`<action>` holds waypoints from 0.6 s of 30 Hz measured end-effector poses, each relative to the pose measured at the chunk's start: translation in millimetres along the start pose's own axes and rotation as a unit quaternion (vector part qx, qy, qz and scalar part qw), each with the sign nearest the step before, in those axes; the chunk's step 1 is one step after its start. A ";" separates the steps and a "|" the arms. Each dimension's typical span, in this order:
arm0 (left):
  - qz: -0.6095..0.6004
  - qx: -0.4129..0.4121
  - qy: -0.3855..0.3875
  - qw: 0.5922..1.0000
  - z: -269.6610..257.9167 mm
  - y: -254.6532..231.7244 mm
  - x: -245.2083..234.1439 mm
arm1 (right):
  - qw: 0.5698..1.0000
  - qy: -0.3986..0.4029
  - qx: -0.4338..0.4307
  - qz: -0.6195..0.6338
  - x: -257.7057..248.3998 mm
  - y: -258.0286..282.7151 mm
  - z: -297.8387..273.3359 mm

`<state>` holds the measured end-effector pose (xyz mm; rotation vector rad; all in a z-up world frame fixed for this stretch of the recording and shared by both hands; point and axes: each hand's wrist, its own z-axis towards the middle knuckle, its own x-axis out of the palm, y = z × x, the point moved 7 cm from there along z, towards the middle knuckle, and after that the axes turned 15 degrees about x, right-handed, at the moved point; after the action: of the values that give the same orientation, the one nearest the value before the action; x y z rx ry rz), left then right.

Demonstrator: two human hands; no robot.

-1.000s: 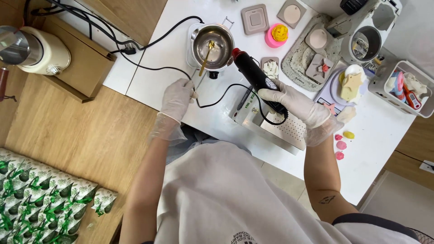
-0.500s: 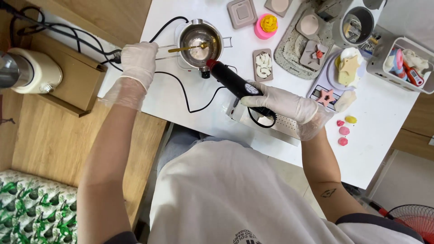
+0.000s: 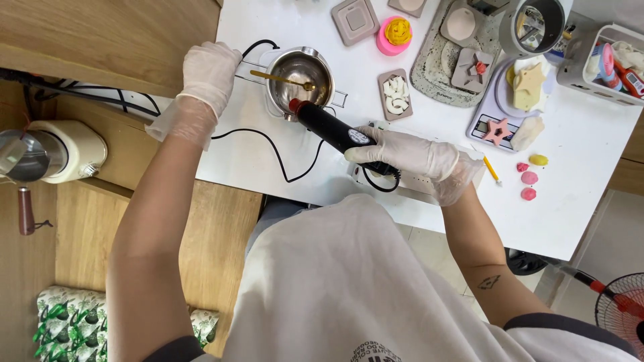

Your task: Melting wax or a base substance in a metal pot using a handheld heat gun.

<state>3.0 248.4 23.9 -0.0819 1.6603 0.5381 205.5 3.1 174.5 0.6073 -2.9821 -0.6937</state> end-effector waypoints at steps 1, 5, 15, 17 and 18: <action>-0.002 0.002 0.000 1.000 2.7 1.2 1.7 | 1.000 0.000 0.002 0.002 -0.2 -0.3 3.3; 0.006 0.022 -0.007 1.000 9.0 2.3 1.1 | 1.000 -0.009 0.007 -0.024 4.2 2.0 10.3; 0.018 0.023 -0.018 0.999 4.8 0.6 1.8 | 0.996 0.024 0.065 0.053 24.3 10.4 9.8; 0.016 0.019 -0.015 1.000 4.4 -0.1 2.5 | 0.997 0.024 0.055 0.052 25.7 7.3 13.6; 0.016 0.018 -0.012 1.000 4.1 -0.1 2.8 | 0.997 0.024 0.045 0.053 26.3 6.5 15.6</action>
<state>6.2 250.6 20.9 -0.0236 1.6489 0.5315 177.2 5.1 161.4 0.4575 -2.9877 -0.5341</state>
